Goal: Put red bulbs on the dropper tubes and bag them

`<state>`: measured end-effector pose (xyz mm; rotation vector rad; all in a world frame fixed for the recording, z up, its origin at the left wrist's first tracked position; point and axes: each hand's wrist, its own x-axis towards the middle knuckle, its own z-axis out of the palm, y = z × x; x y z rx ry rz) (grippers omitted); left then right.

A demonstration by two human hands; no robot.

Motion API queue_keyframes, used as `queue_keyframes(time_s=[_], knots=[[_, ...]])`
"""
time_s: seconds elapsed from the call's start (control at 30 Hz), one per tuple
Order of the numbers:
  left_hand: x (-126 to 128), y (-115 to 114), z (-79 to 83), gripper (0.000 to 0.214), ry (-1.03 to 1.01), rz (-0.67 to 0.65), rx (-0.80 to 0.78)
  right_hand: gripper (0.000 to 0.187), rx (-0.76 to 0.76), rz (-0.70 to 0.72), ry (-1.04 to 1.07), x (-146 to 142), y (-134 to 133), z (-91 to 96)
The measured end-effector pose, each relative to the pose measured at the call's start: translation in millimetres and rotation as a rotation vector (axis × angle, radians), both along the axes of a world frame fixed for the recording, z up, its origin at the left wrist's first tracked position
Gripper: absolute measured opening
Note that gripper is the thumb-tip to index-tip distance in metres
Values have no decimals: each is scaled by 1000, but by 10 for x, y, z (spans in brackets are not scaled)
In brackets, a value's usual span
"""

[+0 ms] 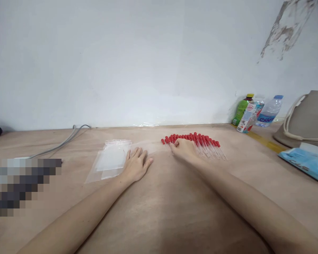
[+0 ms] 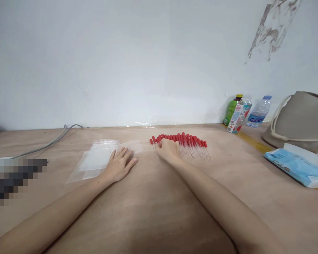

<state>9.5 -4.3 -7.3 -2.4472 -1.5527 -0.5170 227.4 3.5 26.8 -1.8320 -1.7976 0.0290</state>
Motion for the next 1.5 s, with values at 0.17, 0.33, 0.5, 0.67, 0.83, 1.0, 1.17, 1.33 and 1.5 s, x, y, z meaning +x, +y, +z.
queue_keyframes(time_s=[0.17, 0.33, 0.5, 0.67, 0.83, 1.0, 1.17, 1.33, 1.5], knots=[[0, -17, 9, 50, -9, -12, -94, 28, -75, -78, -145, -240, 288, -99], [3, -22, 12, 45, -23, -47, -65, 31, -97, -93, -171, -276, 370, -145], [17, -47, 25, 41, -4, -70, -7, 40, -64, -61, -191, -233, 291, -161], [51, -166, 99, 32, 70, -156, 17, 34, 186, 113, -129, -85, 6, -240], [158, -572, 321, 26, 182, -295, -132, 23, 341, 466, -16, 164, -384, -366], [355, -949, 373, 32, 18, -481, -270, 25, 295, 709, 74, 318, -695, -398], [326, -683, 229, 30, -306, -411, -107, 42, 105, 834, -62, 403, -823, -373], [-46, -448, 139, 18, -437, -383, 16, 39, 48, 794, -91, 501, -895, -370], [-210, -555, 95, 21, -316, -630, -96, 37, 70, 734, -53, 567, -926, -389]])
